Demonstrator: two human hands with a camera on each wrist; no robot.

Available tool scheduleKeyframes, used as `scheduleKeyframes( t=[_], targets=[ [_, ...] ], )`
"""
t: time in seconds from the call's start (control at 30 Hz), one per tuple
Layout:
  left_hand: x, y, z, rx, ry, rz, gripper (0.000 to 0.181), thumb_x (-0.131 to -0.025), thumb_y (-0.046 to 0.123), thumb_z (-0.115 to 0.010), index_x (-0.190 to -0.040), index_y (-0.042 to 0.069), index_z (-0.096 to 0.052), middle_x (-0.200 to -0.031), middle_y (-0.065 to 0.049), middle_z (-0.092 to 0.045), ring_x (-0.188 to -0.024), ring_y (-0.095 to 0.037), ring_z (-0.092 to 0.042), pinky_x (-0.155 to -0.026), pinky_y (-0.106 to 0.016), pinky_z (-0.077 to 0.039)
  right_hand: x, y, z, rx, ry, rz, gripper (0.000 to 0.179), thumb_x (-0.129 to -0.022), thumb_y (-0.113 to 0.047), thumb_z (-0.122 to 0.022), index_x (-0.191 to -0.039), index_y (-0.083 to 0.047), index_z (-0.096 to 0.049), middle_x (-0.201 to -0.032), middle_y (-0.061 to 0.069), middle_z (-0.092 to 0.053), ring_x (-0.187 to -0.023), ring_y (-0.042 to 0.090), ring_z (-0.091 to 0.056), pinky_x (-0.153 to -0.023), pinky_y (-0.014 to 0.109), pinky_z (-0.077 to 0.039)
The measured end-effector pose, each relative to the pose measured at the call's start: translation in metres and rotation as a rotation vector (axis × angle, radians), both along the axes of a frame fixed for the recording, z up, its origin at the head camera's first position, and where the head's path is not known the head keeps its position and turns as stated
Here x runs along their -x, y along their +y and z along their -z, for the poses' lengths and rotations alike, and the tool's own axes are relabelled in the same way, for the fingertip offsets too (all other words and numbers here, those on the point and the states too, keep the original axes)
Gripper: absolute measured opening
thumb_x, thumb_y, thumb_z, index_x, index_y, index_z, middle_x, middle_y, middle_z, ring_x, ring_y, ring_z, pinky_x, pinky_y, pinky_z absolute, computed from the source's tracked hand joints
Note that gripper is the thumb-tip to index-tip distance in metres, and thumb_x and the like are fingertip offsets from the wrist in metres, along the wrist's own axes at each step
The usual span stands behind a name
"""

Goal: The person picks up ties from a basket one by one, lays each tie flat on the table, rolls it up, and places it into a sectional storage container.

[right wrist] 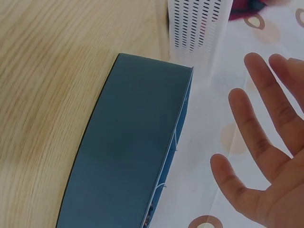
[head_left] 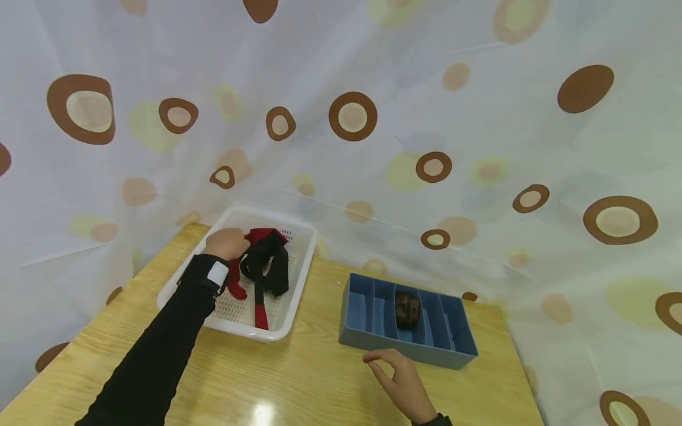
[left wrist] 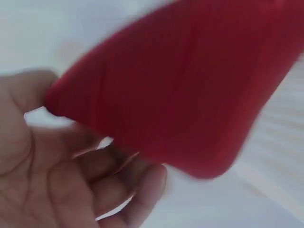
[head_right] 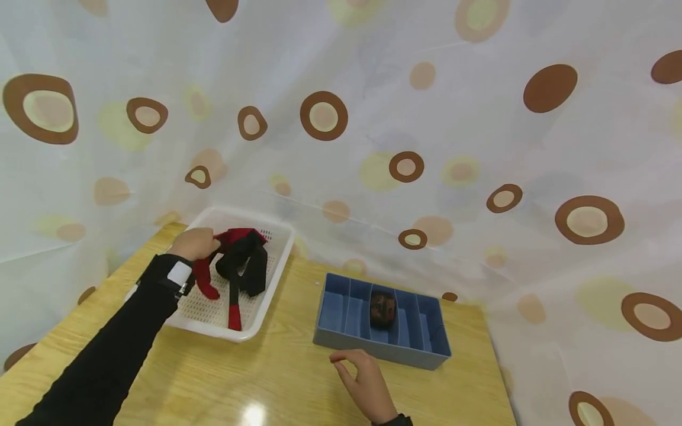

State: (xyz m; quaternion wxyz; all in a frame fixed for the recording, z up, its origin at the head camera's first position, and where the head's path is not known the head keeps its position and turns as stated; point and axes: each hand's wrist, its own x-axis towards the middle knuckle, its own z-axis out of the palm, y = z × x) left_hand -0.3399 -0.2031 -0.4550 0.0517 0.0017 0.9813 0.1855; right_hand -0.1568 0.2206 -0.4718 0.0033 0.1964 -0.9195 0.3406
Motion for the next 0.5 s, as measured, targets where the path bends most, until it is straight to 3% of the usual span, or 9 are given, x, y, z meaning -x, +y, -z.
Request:
scheduleKeyframes(
  t=[0.03,0.07,0.1,0.17,0.27,0.5],
  targets=[
    [-0.019,0.015,-0.033,-0.05,0.08,-0.009,0.033,-0.095,0.02,-0.043,-0.086,-0.007,-0.06,-0.075,-0.021,-0.058,-0.068,-0.033,-0.058,-0.062,-0.044,-0.047,0.001,-0.001,0.0,-0.003,0.012,-0.001,0.02,-0.088,-0.009,-0.062,-0.101,-0.022,-0.069,-0.099,-0.005,-0.068,-0.095,0.018,-0.063,-0.084,0.03,-0.05],
    [-0.033,0.027,-0.057,-0.084,0.162,-0.005,0.029,-0.095,0.015,-0.041,-0.088,-0.009,-0.055,-0.071,-0.019,-0.055,-0.065,-0.033,-0.056,-0.06,-0.042,-0.045,0.001,-0.002,0.0,-0.006,0.024,-0.004,0.02,-0.088,-0.009,-0.062,-0.101,-0.021,-0.069,-0.098,-0.006,-0.069,-0.095,0.018,-0.063,-0.084,0.031,-0.051],
    [-0.043,0.036,-0.075,-0.117,0.222,-0.003,0.026,-0.096,0.013,-0.039,-0.091,-0.01,-0.051,-0.069,-0.017,-0.051,-0.063,-0.031,-0.053,-0.059,-0.041,-0.043,0.001,-0.003,0.0,-0.006,0.032,-0.004,0.019,-0.088,-0.009,-0.062,-0.101,-0.021,-0.07,-0.098,-0.006,-0.069,-0.095,0.017,-0.064,-0.083,0.031,-0.051],
    [-0.055,0.048,-0.096,-0.185,0.325,0.016,0.022,-0.099,0.01,-0.034,-0.094,-0.009,-0.044,-0.066,-0.014,-0.044,-0.06,-0.03,-0.05,-0.059,-0.039,-0.039,0.002,-0.006,0.001,-0.009,0.041,-0.008,0.019,-0.087,-0.009,-0.063,-0.101,-0.021,-0.07,-0.098,-0.006,-0.069,-0.094,0.016,-0.064,-0.083,0.031,-0.051],
    [-0.06,0.058,-0.103,-0.283,0.397,0.016,0.023,-0.102,0.015,-0.03,-0.097,-0.006,-0.038,-0.069,-0.013,-0.042,-0.063,-0.03,-0.048,-0.061,-0.039,-0.039,0.002,-0.009,0.002,0.0,0.031,-0.015,0.019,-0.087,-0.009,-0.063,-0.101,-0.02,-0.07,-0.098,-0.006,-0.069,-0.095,0.015,-0.064,-0.084,0.032,-0.051],
    [-0.074,0.083,-0.106,-0.516,0.433,0.008,0.026,-0.102,0.02,-0.031,-0.116,-0.002,-0.033,-0.084,-0.023,-0.054,-0.075,-0.033,-0.053,-0.072,-0.044,-0.043,0.005,-0.029,0.002,0.046,0.061,-0.067,0.018,-0.09,-0.017,-0.061,-0.107,-0.018,-0.068,-0.105,-0.003,-0.069,-0.1,0.019,-0.063,-0.086,0.037,-0.051]
  ],
)
